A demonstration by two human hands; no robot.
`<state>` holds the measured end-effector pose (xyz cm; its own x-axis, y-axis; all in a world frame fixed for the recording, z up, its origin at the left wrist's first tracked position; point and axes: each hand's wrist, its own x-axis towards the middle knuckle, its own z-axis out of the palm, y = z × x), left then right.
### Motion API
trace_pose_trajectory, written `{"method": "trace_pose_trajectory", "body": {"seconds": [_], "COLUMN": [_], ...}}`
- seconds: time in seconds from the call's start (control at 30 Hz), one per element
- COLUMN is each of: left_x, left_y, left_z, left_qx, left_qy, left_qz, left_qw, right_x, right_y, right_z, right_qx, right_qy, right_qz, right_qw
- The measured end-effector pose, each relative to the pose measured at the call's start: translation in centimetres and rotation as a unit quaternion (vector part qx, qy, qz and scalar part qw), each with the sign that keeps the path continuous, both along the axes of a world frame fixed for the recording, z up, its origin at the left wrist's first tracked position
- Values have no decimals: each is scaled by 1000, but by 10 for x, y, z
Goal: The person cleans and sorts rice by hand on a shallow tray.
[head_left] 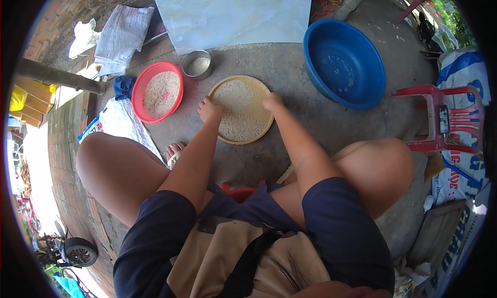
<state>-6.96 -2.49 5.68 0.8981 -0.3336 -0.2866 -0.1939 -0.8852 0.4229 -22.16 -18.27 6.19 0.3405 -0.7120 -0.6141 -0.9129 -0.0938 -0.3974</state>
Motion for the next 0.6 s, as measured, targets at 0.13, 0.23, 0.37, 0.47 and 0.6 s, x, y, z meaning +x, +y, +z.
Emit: {"method": "trace_pose_trajectory", "body": {"seconds": [0.13, 0.23, 0.37, 0.47, 0.6], "left_x": [-8, -23, -48, -55, -49], "left_y": [-2, -7, -9, -7, -10], "left_z": [-8, -17, -5, 1, -22], "left_qx": [3, -14, -41, -40, -80], "left_qy": [-59, -213, -144, -85, -58], "left_qz": [-35, -156, -317, -421, -441], "left_qw": [998, 964, 937, 902, 892], "right_x": [1, 4, 11, 17, 22], "right_y": [1, 0, 1, 8, 9], "right_z": [6, 12, 13, 12, 8], "right_qx": [-1, -6, -8, -58, -164], "right_qy": [-4, 1, -1, -15, -62], "right_qz": [-2, 0, 6, -31, 17], "right_qw": [1000, 1000, 1000, 998, 984]}}
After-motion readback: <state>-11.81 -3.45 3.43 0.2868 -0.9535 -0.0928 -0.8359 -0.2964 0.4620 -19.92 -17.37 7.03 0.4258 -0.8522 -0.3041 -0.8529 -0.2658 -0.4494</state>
